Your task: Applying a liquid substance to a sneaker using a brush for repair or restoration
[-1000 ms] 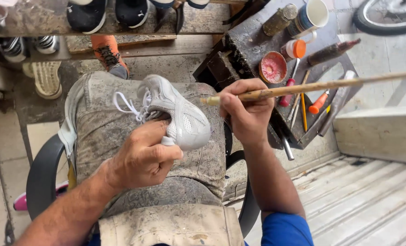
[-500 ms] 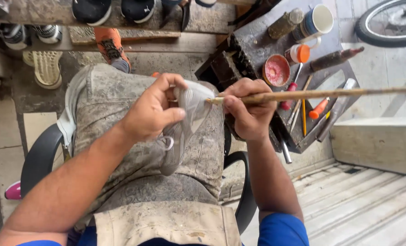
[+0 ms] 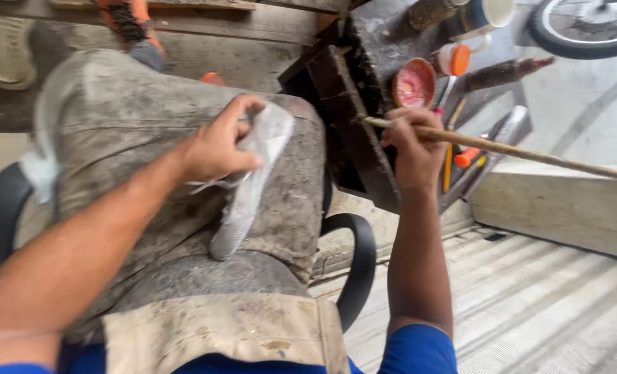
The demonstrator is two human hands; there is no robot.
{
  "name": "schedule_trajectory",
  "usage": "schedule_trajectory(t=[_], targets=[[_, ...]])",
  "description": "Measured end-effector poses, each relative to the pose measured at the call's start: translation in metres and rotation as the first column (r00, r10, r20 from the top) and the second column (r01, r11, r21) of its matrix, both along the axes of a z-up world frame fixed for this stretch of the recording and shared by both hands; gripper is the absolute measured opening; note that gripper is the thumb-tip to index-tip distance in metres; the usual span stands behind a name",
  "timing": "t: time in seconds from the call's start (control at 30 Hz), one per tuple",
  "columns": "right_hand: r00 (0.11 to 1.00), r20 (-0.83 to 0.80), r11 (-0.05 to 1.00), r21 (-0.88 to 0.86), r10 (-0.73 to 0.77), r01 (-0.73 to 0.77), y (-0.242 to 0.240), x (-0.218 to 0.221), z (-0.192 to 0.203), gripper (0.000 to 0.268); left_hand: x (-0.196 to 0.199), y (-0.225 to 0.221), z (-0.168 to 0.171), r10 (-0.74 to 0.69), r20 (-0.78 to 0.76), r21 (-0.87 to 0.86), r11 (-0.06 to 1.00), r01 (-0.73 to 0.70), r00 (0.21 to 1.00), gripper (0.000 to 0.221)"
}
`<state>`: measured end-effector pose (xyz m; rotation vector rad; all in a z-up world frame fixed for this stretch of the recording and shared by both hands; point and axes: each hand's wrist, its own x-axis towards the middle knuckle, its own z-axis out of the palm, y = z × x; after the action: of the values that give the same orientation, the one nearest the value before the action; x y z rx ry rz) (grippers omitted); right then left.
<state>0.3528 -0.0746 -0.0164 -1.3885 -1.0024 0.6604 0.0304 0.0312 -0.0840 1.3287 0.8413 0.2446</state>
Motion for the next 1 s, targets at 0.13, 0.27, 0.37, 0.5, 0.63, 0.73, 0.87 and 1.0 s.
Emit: schedule_trajectory(t=[0.13,0.27,0.37,0.5,0.63,0.73,0.87,1.0], targets=[[0.946,-0.112,0.952,-0.070,-0.305,0.298,0.007,0.081,-0.003,0.015,-0.005,0.008,0.005,-0.196,-0.193,0.047,0.977,0.209,0.961,0.096],[0.940,0.186,0.947,-0.095,-0.287,0.308,0.029,0.097,-0.004,0.014,-0.004,-0.001,-0.021,-0.053,0.101,-0.131,0.989,0.066,0.993,0.075],[0.922,0.308,0.946,-0.144,-0.236,0.291,0.045,0.107,-0.015,0.018,-0.007,-0.001,-0.038,0.020,0.175,-0.259,0.966,0.026,0.984,0.072],[0.884,0.428,0.933,-0.203,-0.188,0.297,0.060,0.110,-0.024,0.016,-0.010,-0.006,-0.053,0.033,0.224,-0.308,0.951,0.038,0.974,0.075],[0.853,0.479,0.921,-0.201,-0.204,0.333,0.058,0.115,-0.029,0.016,0.000,-0.004,-0.031,0.024,0.137,-0.328,0.945,0.023,0.990,0.079],[0.924,0.197,0.922,-0.147,-0.327,0.358,0.051,0.118,-0.029,0.014,0.009,-0.005,-0.034,0.083,0.245,-0.311,0.950,-0.003,0.966,0.075],[0.890,-0.136,0.901,-0.077,-0.435,0.428,0.045,0.137,-0.058,0.022,0.026,0.000,-0.043,-0.009,0.248,-0.120,0.992,0.040,0.969,0.079],[0.799,-0.202,0.796,0.117,-0.566,0.593,0.047,0.124,-0.062,0.027,0.031,0.009,-0.027,-0.156,-0.125,0.051,0.985,0.163,0.980,0.080]])
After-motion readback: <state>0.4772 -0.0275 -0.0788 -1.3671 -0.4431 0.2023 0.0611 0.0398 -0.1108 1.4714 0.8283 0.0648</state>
